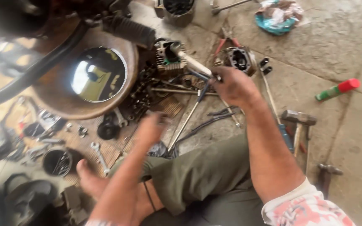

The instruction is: The person sits on the floor of a motorcycle repair shop working on a disassembled motorcycle engine. They handle small engine components and bolts, use wrenches to loosen and tighten fasteners, and reach up to work on the engine mounted on the bike frame, moving parts and tools around the work area.

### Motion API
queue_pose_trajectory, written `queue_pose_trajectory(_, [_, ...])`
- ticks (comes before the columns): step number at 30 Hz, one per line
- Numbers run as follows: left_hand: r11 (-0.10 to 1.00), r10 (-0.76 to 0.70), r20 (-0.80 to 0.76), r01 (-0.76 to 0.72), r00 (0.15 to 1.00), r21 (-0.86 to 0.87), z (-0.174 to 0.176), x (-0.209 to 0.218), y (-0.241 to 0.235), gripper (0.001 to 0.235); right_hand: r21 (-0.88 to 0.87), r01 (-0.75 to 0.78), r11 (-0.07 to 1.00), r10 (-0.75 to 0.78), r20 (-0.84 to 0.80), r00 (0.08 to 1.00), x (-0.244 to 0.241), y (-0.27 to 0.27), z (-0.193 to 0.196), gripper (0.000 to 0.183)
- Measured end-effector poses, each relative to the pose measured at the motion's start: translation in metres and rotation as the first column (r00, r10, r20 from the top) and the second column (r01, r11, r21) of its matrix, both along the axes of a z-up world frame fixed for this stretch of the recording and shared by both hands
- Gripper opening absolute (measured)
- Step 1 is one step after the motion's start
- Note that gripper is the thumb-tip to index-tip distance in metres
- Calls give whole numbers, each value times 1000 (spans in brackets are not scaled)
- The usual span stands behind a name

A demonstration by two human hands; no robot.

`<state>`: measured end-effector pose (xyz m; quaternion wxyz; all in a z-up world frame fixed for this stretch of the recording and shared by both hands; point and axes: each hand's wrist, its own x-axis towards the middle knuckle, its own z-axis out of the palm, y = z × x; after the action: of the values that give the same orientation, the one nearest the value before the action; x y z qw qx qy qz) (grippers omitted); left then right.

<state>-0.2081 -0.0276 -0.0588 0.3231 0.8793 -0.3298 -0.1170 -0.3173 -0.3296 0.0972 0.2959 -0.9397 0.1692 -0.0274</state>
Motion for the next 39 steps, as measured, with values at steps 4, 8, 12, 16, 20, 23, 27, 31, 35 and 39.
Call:
queue_pose_trajectory(4, [912, -146, -203, 211, 968, 351, -59, -35, -55, 36, 110, -2, 994, -7, 79, 997, 4, 4, -3, 30])
queue_pose_trajectory(8, [935, -212, -466, 316, 859, 157, -96, -17, -80, 26, 234, 24, 972, -14, -44, 999, 5, 7, 7, 29])
queue_pose_trajectory(12, [962, -124, -593, 244, 795, 125, -58, -3, -80, 19, 247, 38, 968, -45, 25, 999, 7, -10, -9, 29])
queue_pose_trajectory(16, [967, -117, -575, 224, 810, 118, 11, 2, -69, 19, 346, 141, 928, -174, 68, 982, 7, -13, 7, 30])
queue_pose_trajectory(20, [968, -109, -246, 159, 963, 192, 113, 0, -44, 25, 656, -35, 754, -280, 370, 886, -3, -20, 10, 30])
queue_pose_trajectory(23, [980, -167, -5, 167, 986, 108, 131, -11, 18, 26, 832, -178, 526, -372, 413, 831, -13, -27, 11, 29])
queue_pose_trajectory(27, [975, -37, -86, 55, 996, 213, 210, -53, 110, 24, 858, -92, 506, -435, 346, 831, -12, -24, 19, 29])
queue_pose_trajectory(31, [912, 410, -475, -345, 779, 222, 201, -95, 226, 28, 896, -96, 434, -478, 320, 818, -4, -21, 9, 26])
queue_pose_trajectory(35, [680, 721, -403, -687, 564, 256, 135, -83, 326, 35, 872, -22, 489, -435, 266, 860, 4, 0, 15, 23])
queue_pose_trajectory(39, [630, 762, -79, -706, 643, 323, 62, 17, 395, 47, 880, 57, 471, -533, 232, 814, 13, 5, -5, 24])
